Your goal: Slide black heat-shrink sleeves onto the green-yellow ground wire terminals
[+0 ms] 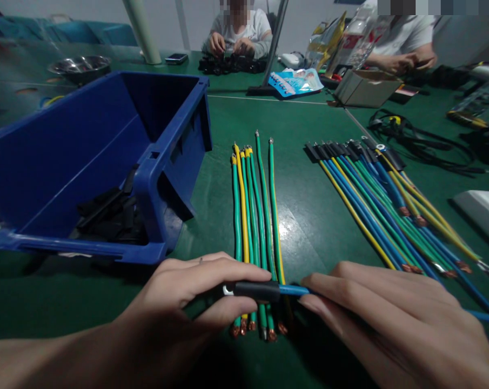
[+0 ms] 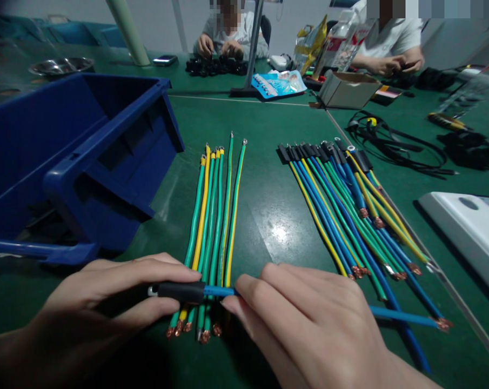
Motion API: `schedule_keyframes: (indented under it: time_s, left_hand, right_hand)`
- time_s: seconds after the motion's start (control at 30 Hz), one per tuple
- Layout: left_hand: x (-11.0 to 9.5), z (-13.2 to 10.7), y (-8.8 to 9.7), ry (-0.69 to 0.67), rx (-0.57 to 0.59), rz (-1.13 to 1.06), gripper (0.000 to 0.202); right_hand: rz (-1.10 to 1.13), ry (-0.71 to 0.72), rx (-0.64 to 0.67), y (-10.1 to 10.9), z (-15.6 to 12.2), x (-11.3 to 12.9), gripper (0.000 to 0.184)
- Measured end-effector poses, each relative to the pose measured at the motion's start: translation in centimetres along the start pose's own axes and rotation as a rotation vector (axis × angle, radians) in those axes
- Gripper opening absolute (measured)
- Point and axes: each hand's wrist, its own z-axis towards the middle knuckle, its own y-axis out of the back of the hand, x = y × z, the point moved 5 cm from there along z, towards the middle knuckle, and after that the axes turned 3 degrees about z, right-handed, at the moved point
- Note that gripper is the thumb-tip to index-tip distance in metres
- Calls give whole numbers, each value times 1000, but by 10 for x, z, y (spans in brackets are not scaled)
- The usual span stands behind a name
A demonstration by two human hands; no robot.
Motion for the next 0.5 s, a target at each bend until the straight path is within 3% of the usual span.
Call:
schedule_keyframes:
  time_s: [0.1,0.3,0.4,0.5]
  left_hand:
    - [5,-2,0,106,15,-20,35]
    - [11,-5,-4,498,-60,-216,27]
    - [7,-4,-1,546,-177,-253,20]
    - [4,-4,-1,536,-187,-261,16]
  right_hand:
    - [-2,-8,-7,1,1,0,18]
    - [-18,-35,-30,6,3,-1,15]
    - [-17,-56,-6,7,4,-3,15]
    - [-3,-65,5,7,2,-4,13]
